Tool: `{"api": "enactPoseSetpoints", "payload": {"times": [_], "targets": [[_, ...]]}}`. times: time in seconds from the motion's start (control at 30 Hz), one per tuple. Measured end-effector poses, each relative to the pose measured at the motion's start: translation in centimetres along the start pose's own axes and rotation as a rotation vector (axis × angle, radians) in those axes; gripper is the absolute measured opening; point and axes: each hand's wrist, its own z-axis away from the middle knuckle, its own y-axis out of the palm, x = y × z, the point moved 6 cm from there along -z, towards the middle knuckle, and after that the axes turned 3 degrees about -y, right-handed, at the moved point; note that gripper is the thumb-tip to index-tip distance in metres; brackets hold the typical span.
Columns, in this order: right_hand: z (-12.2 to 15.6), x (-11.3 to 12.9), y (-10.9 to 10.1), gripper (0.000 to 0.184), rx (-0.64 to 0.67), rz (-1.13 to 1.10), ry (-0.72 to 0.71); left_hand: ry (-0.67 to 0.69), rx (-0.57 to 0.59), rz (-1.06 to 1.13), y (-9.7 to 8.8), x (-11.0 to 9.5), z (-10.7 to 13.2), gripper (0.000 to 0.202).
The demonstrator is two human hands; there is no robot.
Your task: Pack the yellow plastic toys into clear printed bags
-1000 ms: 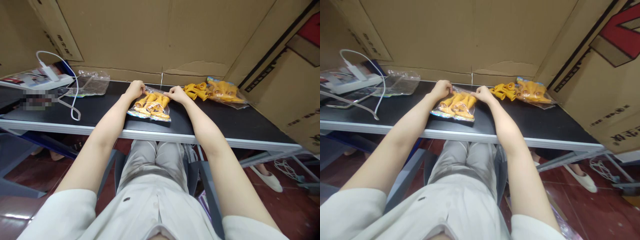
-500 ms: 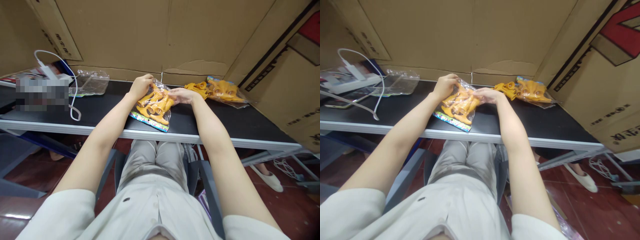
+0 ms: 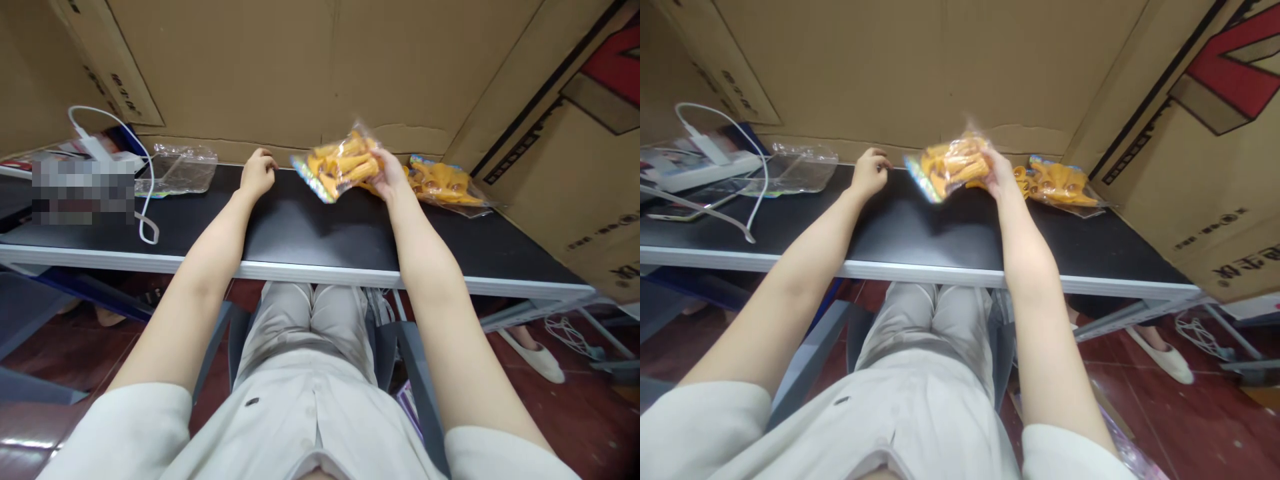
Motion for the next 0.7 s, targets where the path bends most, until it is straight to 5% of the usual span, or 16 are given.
{"api": "enactPoseSetpoints", "payload": {"times": [0.2,0.37,0.47,0.57,0.7], "targets": [[-3.2,0.1,-6.7,0.020,-0.567,-0.322,-0.110,-0.034,0.058,-0.030,1.3,1.3,-0.2,0.018],[-2.1,1.1,-10.2,0.030,-0.954,-0.560,-0.277,-0.009,0.117,-0.046,1.7,0.8,-0.1,0.021],[-0.7,1.9,-11.5,0.044,-1.044,-0.387,-0.259,-0.010,0.132,-0.067,1.6,0.6,0.0,0.025],[0.8,2.7,-12.2,0.049,-1.098,0.050,-0.142,-0.031,0.168,-0.089,1.4,0.3,0.2,0.028],[1.5,2.6,-12.3,0.059,-1.043,0.348,0.032,-0.071,0.188,-0.099,1.0,-0.5,0.6,0.029]]}}
